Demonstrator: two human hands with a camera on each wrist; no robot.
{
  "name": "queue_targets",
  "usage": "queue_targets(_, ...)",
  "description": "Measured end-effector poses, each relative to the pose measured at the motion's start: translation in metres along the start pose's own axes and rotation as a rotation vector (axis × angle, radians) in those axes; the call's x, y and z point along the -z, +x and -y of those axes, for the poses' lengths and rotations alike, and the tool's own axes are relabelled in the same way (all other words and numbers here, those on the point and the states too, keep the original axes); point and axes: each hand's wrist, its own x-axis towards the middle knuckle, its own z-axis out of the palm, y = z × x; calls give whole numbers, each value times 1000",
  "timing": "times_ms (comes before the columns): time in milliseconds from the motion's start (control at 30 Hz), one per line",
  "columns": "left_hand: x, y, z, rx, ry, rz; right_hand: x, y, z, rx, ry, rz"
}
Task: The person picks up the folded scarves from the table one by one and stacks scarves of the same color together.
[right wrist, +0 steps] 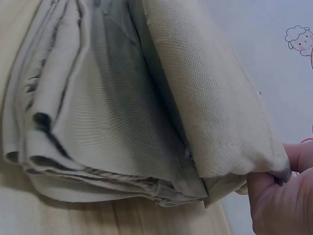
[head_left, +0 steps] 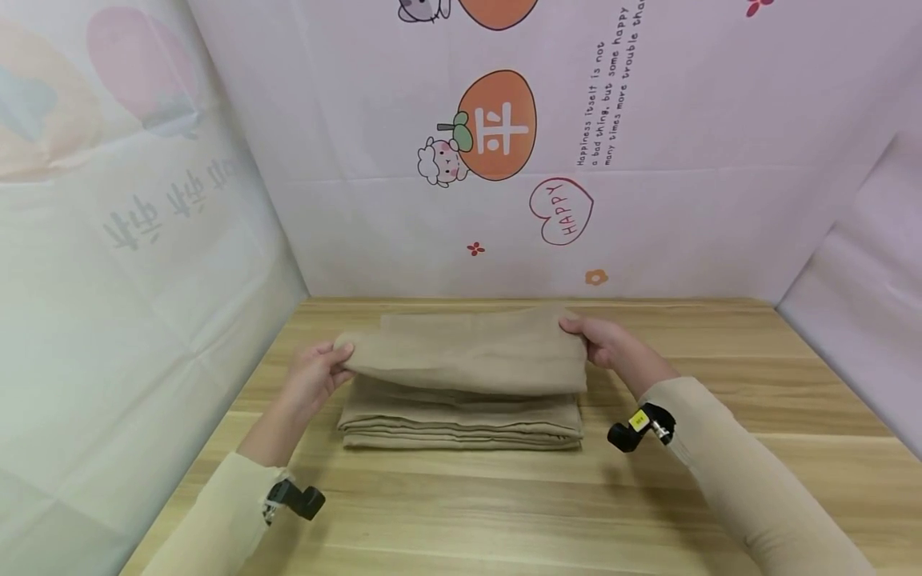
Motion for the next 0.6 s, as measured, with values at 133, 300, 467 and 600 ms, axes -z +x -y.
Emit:
queue_targets(133,1,-4,5,26,-4,1,2,-3,-5,-13,-7,-30)
queue_targets(300,3,-9,12,60,26,7,5,-8,-12,-31,-66,-59)
queue_targets(467,5,-12,19,72,25,23,7,-11,-17,-28,-81,-72)
queue_targets(600,8,-13,23,61,59,54,7,-12,-21,-36,-94,-79)
